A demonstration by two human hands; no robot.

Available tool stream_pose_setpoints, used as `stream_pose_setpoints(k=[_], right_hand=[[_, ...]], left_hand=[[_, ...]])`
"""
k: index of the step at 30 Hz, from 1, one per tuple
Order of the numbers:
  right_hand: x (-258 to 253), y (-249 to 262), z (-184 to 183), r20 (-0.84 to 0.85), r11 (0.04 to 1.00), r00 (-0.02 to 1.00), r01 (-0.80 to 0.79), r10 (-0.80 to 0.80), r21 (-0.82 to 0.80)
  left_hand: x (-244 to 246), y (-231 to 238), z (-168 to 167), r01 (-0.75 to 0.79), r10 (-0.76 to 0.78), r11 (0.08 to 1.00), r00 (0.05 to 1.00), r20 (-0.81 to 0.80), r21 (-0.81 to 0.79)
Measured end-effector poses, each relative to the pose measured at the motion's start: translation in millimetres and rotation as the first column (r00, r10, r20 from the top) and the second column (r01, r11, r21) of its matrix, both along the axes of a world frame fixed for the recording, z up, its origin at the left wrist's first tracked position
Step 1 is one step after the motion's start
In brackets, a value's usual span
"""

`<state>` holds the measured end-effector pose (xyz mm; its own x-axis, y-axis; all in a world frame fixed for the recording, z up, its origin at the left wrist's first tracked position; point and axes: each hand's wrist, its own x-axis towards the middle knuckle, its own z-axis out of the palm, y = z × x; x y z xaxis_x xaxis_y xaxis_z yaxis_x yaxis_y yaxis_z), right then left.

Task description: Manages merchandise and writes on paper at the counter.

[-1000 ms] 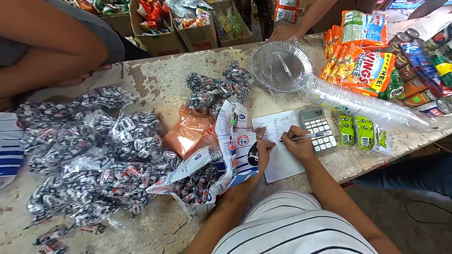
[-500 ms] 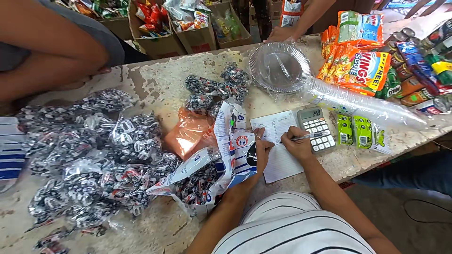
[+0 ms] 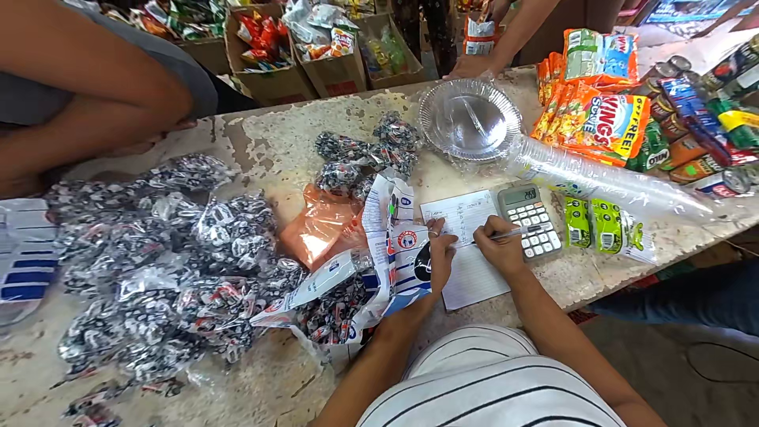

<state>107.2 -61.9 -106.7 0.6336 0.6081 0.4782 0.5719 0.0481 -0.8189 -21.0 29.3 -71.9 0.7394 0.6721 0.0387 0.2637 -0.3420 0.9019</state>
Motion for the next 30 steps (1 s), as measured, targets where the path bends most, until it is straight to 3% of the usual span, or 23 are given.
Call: stream_pose_setpoints(k=[3,5,9,11,19,23,26,30], right_hand=[[7.7,-9.9,14.6,-0.012,0.998,0.998,0.062,-0.063,-0.031],[28.4,-27.8,23.8,0.046,0.982,0.993,0.119,-0.113,-0.147],[81.3,-65.8,17.8,0.349,0.898,0.906,0.343,-0.239,-0.275],[91.3,-75.9,12.8,0.420,0.849,0.867,0.419,-0.270,-0.321],[86.8,-80.9,18.4,0.455,0.821,0.853,0.441,-0.257,-0.363],[84.7,-88.9,28.8,0.409,0.874,0.895,0.333,-0.176,-0.354],[72.2,-101.2,43.4,0.388,0.932,0.908,0.266,-0.156,-0.248],[66.8,-121.8,23.7,0.373,0.934,0.909,0.282,-0.187,-0.220]], left_hand=[[2.7,0.2,-6.6,-0.014,0.012,0.999,0.998,0.055,0.049],[3.1,-0.3,-12.6,-0.012,0.007,0.996,0.998,0.058,0.092],[4.9,-2.9,-6.0,-0.001,-0.006,0.988,0.999,0.043,0.154],[5.3,-4.6,-2.4,-0.004,-0.005,0.985,0.999,0.051,0.171],[1.3,-3.7,-4.2,0.015,-0.023,0.973,0.999,0.028,0.232],[1.6,-5.4,-0.4,0.024,-0.023,0.975,1.000,-0.007,0.222],[1.8,-5.9,-0.1,0.013,-0.014,0.976,1.000,0.001,0.218],[1.5,-6.0,1.8,0.023,-0.019,0.977,1.000,-0.025,0.212]])
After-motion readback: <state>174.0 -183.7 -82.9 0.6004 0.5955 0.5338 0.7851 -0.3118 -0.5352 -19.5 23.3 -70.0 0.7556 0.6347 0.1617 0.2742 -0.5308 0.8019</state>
